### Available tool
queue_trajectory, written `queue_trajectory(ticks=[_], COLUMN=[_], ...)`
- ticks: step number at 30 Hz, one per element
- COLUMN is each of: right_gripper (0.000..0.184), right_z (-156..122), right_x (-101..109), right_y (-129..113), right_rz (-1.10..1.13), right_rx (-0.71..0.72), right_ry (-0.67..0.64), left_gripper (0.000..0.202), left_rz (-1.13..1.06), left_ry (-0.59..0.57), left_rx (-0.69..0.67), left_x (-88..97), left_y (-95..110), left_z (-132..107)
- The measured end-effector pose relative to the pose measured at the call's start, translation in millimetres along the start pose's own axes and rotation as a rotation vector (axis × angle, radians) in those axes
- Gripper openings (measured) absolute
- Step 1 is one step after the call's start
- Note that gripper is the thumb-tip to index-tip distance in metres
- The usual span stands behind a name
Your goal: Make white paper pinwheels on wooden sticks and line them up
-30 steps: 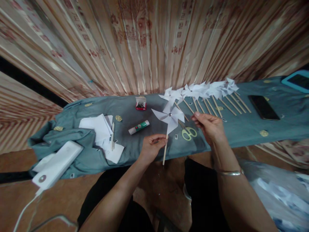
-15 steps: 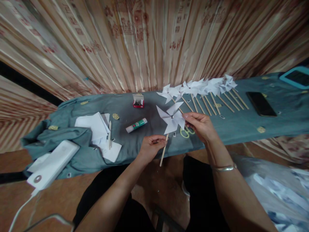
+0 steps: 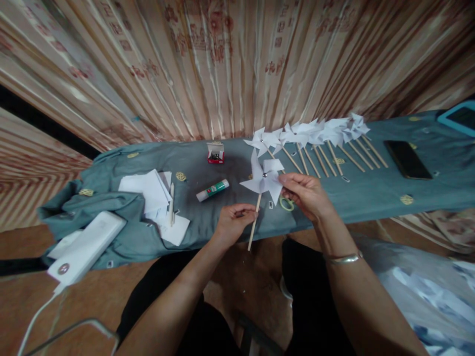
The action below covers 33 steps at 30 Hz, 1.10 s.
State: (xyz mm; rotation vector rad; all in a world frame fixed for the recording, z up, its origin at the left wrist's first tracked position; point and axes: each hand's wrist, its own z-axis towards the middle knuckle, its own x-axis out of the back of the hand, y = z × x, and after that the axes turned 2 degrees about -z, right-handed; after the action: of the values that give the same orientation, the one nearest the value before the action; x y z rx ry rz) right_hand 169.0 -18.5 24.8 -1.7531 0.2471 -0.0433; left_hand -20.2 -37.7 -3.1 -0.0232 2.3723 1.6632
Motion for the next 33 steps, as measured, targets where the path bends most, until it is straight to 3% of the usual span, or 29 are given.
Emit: queue_trajectory(ticks=[33], right_gripper=[0.036], right_z=[-8.9], right_x=[-19.5], right_y=[1.5], right_rz=[-0.024], right_rx=[-0.054], right_ry=[-0.124], left_gripper=[0.014], left_rz=[-0.072], left_ry=[0.017], left_rx=[-0.019], left_x=[0.5], left_y=[-0.2], left_z=[1.4])
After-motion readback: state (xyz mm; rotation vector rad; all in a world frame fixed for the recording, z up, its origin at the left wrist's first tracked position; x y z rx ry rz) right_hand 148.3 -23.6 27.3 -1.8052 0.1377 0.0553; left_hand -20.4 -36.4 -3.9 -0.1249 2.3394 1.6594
